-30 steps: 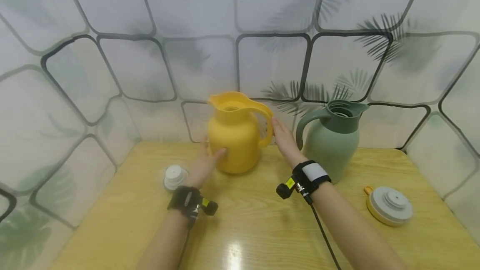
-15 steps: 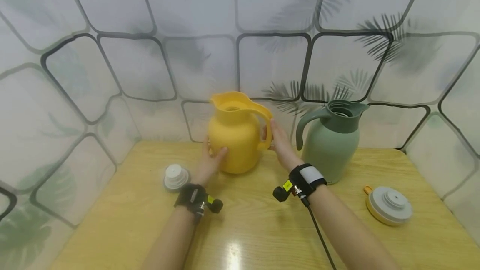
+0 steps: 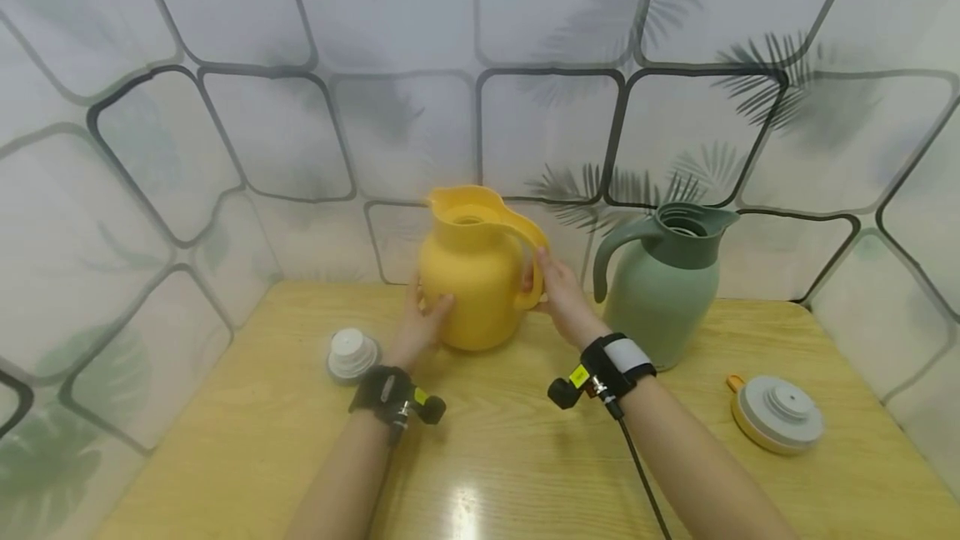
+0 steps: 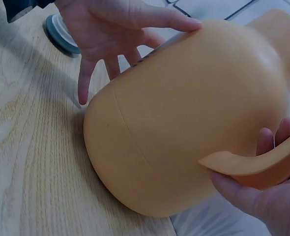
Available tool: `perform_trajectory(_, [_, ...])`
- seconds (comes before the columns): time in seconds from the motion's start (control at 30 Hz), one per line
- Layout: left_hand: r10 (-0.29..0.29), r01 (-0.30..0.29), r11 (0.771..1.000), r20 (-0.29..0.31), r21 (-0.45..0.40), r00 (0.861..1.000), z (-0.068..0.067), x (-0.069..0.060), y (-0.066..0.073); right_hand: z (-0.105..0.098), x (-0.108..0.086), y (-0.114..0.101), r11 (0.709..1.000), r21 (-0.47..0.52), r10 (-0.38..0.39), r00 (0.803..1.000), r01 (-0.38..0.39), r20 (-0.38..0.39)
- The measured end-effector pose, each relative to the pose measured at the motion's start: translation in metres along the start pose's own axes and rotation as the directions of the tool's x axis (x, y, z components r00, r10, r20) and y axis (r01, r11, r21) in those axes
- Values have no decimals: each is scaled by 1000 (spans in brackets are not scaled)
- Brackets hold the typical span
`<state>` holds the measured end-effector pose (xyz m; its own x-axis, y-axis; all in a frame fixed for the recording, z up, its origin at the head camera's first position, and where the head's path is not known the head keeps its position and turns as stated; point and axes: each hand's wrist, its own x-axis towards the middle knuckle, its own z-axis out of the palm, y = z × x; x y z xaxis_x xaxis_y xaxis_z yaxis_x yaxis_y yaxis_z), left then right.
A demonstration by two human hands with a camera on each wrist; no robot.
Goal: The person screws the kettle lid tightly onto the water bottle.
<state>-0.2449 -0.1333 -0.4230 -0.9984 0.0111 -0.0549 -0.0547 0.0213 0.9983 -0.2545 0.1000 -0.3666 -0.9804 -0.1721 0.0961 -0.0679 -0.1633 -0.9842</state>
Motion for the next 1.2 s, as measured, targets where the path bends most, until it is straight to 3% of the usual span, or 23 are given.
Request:
perform_trajectory(0.23, [-1,1,1000,35,-2,999,-3,-2,0,1,-3,0,995,74,59,997,-62,51])
perform_trajectory(0.4, [-4,4,1000,48,7,999,-6,-1,0,3,-6,0,995,74,62,994,-69,90])
perform_trajectory(0.6, [-35,35,999,50,-1,998,-7,-1,0,4,-8,2,995,82,53,997,-58,60])
perform_trajectory(1.2, [-19,19,1000,111,7,994,-10,1,1,9,-16,4,999,30,20,1000,-20,0])
